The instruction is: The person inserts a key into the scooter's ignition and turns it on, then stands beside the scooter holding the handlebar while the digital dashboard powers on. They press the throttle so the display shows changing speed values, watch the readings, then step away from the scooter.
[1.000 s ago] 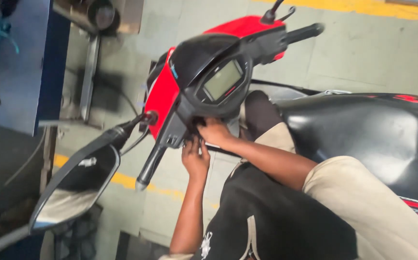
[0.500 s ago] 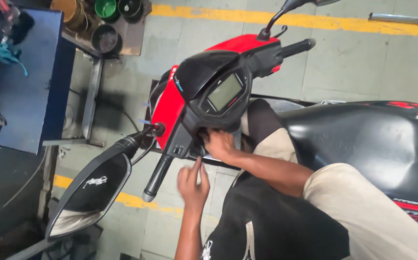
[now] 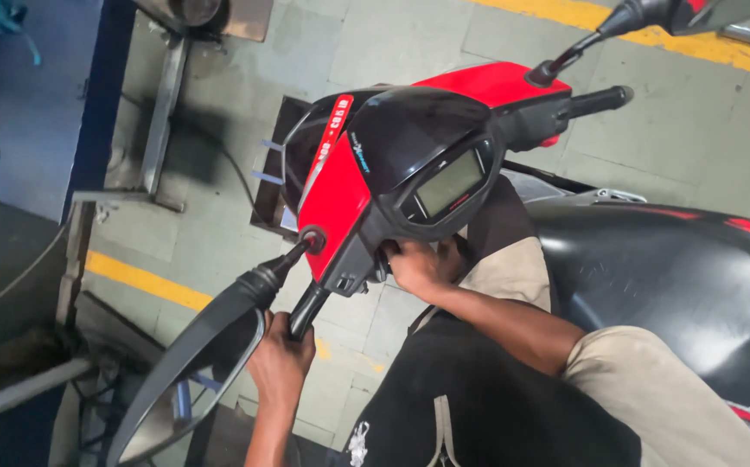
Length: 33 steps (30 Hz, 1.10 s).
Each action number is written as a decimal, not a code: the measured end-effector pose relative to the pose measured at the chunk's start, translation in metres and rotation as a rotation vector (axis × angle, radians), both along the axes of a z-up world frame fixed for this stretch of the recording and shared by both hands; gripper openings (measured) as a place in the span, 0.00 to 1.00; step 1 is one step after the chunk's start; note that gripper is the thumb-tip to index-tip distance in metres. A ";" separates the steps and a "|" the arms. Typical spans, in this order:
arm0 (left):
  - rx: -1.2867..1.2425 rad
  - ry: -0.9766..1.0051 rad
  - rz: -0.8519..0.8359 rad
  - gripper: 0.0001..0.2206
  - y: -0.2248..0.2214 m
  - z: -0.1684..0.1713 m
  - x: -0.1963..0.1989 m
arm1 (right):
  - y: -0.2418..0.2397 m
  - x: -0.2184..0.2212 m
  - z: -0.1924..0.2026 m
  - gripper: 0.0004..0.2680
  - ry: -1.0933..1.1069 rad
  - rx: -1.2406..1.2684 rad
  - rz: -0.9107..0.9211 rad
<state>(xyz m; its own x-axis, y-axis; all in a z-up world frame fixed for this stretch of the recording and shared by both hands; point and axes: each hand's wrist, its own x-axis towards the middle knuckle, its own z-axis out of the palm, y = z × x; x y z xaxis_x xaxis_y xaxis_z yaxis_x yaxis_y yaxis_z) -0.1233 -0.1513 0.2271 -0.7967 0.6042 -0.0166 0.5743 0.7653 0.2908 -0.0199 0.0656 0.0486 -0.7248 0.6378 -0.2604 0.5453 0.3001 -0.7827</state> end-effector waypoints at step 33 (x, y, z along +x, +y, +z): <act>0.553 0.238 1.163 0.22 0.169 -0.291 0.412 | 0.305 0.088 -0.039 0.03 0.512 -0.321 0.393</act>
